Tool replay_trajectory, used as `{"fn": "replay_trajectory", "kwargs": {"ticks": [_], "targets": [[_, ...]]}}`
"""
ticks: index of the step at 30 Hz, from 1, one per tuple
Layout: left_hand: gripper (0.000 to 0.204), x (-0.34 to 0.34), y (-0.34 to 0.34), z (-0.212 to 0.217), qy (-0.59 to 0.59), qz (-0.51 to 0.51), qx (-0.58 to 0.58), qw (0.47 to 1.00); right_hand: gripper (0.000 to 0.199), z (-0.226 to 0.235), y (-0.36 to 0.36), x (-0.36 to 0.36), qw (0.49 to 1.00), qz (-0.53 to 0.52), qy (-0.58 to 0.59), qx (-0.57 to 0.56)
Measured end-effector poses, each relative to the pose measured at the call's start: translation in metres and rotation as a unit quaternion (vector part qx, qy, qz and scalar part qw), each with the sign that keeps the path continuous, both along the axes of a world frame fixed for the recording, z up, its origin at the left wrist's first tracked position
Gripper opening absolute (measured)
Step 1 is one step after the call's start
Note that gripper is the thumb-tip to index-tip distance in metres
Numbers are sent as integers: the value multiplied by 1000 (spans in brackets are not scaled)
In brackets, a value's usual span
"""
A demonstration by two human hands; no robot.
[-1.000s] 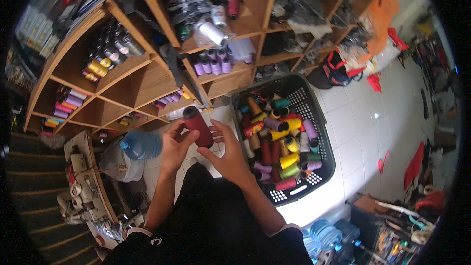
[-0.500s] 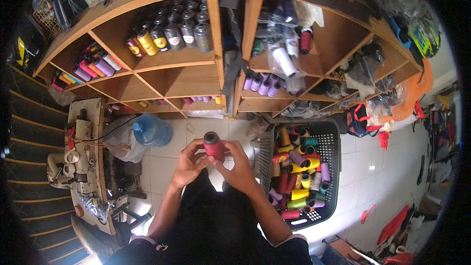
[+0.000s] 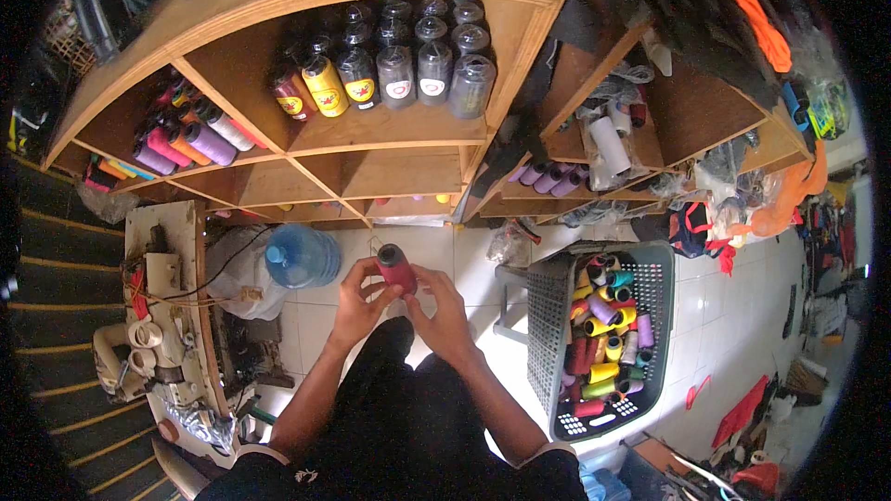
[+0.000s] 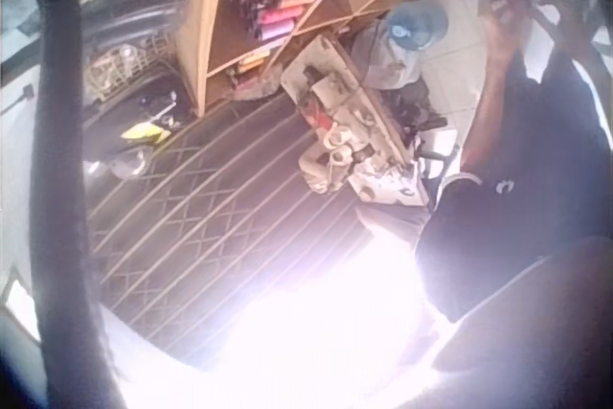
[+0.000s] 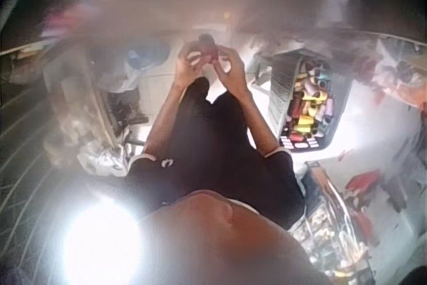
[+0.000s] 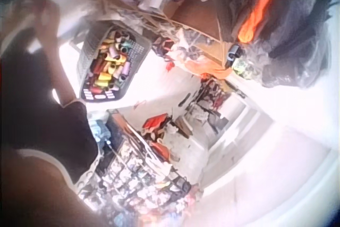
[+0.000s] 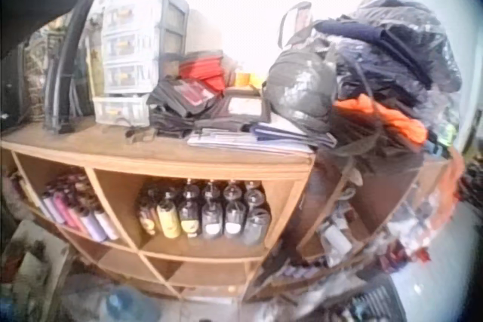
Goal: The person picks up thread spools from a black plastic basket on the floor, inspects them, and places them onto a wooden shelf. The person handles spools of various colors, including yellow, purple, red, and white, one at a time.
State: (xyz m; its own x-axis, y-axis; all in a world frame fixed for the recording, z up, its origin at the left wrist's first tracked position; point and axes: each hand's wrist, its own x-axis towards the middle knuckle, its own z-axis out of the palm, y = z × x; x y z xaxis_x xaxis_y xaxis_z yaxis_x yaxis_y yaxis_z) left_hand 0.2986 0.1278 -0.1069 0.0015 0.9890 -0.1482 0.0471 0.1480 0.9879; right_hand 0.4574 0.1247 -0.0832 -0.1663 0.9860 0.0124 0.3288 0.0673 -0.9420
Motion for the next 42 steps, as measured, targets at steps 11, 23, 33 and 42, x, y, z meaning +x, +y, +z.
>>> {"fn": "replay_trajectory", "kwargs": {"ticks": [11,23,33,42], "targets": [[39,-17,104,-108,39,35,76,996,57,-110,81,-35,997,-36,66,3],[28,0,272,-219,6,89,197,976,52,-256,247,-43,984,-46,139,97],[26,-12,396,-283,93,60,251,962,45,-311,371,-61,978,-91,60,178],[37,-16,468,-326,311,22,218,925,53,-326,425,-63,986,-90,47,133]]}}
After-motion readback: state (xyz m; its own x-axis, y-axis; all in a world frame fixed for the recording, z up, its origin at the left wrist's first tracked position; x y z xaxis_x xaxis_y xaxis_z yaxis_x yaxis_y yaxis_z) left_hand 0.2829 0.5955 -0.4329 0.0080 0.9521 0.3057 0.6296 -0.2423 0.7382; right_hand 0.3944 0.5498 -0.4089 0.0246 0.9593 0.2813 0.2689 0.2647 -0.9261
